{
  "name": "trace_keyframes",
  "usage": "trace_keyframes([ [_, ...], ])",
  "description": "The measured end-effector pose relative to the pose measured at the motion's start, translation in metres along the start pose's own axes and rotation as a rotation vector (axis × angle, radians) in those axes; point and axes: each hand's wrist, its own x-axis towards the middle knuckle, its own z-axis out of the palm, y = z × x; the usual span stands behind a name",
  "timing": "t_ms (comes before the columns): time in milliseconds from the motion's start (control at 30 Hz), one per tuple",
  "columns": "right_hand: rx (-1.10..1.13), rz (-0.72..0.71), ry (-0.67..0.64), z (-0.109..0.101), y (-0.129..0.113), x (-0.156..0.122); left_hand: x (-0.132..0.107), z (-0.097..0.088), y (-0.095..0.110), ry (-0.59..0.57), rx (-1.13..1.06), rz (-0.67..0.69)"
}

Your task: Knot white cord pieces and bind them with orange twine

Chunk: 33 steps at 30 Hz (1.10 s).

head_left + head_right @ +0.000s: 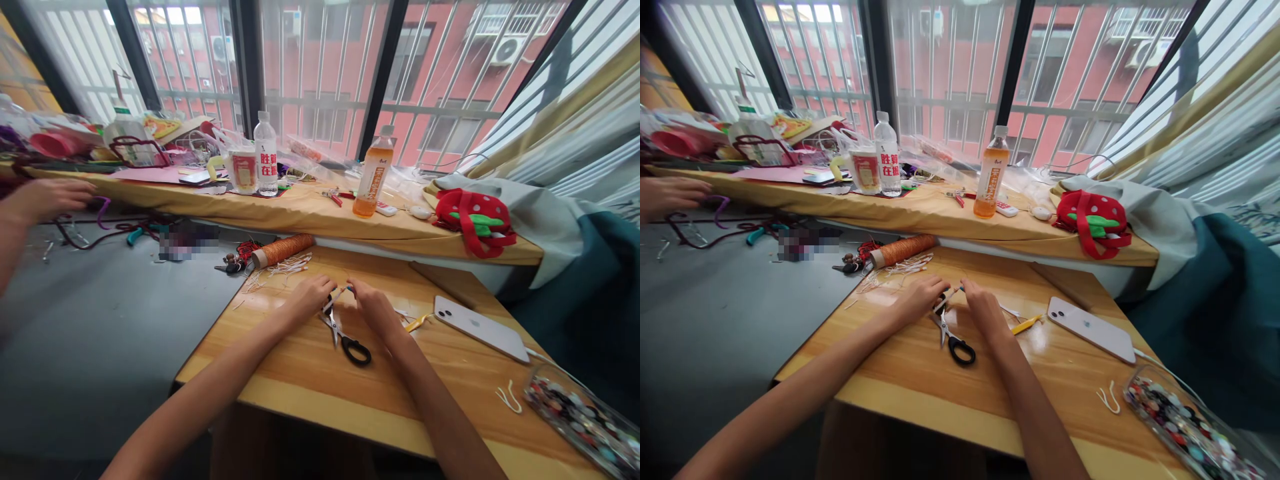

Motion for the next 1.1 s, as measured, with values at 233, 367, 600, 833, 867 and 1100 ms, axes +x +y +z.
trace_keyframes([
  [233,-0.153,-0.048,0.018,-0.007,-0.006,-0.003,0.0,-0.001,0.001,-0.01,0.097,0.004],
  [367,-0.296,-0.057,0.051,-0.009,-0.013,-0.005,0.0,-0.004,0.002,-0.009,0.113,-0.03],
  [600,-0.334,-0.116,0.253,-0.006,-0.023,-0.004,0.0,0.001,0.002,0.069,-0.026,-0.132],
  [833,-0.15,-0.071,0.059,-0.008,-0.022,-0.005,-0.001,0.005,0.0,0.088,-0.041,-0.194],
  [867,-0.124,-0.066,0.04,-0.007,-0.022,-0.005,-0.001,0.004,0.001,0.084,-0.028,-0.193],
  [1100,-0.028,0.036,0.006,0.0,-0.024,0.001,0.0,-0.003,0.008,0.109,0.107,-0.218],
])
